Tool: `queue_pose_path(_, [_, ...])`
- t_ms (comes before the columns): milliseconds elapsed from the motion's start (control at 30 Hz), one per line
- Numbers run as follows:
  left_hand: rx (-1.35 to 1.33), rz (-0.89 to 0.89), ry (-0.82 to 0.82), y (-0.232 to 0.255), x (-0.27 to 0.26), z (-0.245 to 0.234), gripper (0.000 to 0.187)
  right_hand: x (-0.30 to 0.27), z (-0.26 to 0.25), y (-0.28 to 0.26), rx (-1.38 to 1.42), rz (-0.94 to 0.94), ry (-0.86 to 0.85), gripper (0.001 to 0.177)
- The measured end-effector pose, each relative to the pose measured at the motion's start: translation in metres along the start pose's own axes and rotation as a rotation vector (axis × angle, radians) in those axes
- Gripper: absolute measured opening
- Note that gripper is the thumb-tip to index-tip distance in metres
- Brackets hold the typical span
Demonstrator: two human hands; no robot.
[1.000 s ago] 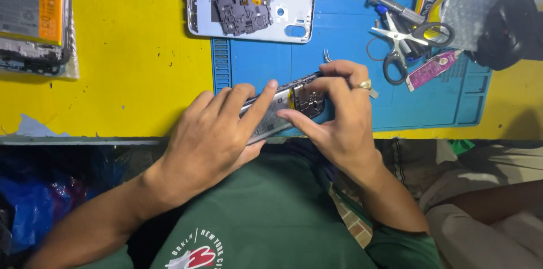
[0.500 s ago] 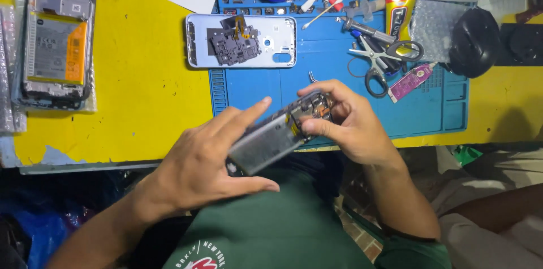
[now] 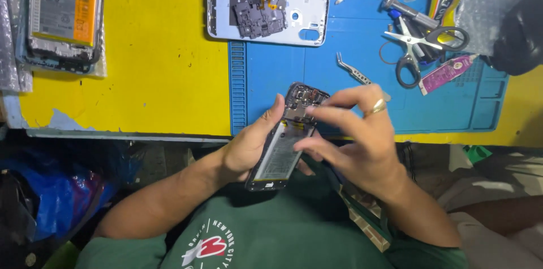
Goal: The person disassembles a smartphone by removing the back cover and using a screwdriver to unscrew internal components. They then use tweezers to carefully lift and disconnect the battery and other internal parts from the device's frame.
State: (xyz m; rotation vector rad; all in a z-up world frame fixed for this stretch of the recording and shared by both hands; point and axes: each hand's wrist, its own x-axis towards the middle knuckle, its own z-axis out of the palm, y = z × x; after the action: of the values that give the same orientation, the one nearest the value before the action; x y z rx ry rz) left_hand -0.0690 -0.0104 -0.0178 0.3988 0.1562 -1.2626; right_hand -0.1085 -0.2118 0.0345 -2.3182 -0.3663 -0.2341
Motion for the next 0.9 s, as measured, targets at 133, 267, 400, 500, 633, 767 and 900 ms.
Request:
queue_pose_path(133, [-0.054,0.011,0.027,-0.006,0.002,0.005,0.073,-0.006,0.024,0.002,-0.045,-0.111,0.072,0.045])
queue_pose_path(267, [-0.024,0.026,0.064,-0.011,0.003,0.004,0.073,-0.006,0.033,-0.004,-0.048,-0.132,0.164,0.029])
queue_pose_path(400, [0.071,0.033,0.099,-0.009,0.003,0.009,0.080,-0.006,0.036,-0.008,-0.037,-0.129,0.201,0.017])
queue_pose_path(500, [0.085,0.032,0.132,-0.011,0.004,0.009,0.081,-0.003,0.034,-0.010,-0.049,-0.143,0.196,0.009])
queue_pose_path(633, [0.287,0.024,0.178,-0.009,0.002,0.009,0.087,0.001,0.036,-0.010,-0.052,-0.121,0.179,0.011])
queue_pose_path(767, [0.445,0.041,0.251,-0.007,0.001,0.013,0.085,0.004,0.040,-0.013,-0.045,-0.102,0.211,0.012])
queue_pose_path(900, [0.413,0.091,0.240,-0.017,0.001,0.008,0.082,0.001,0.049,0.006,-0.018,-0.175,0.339,0.007])
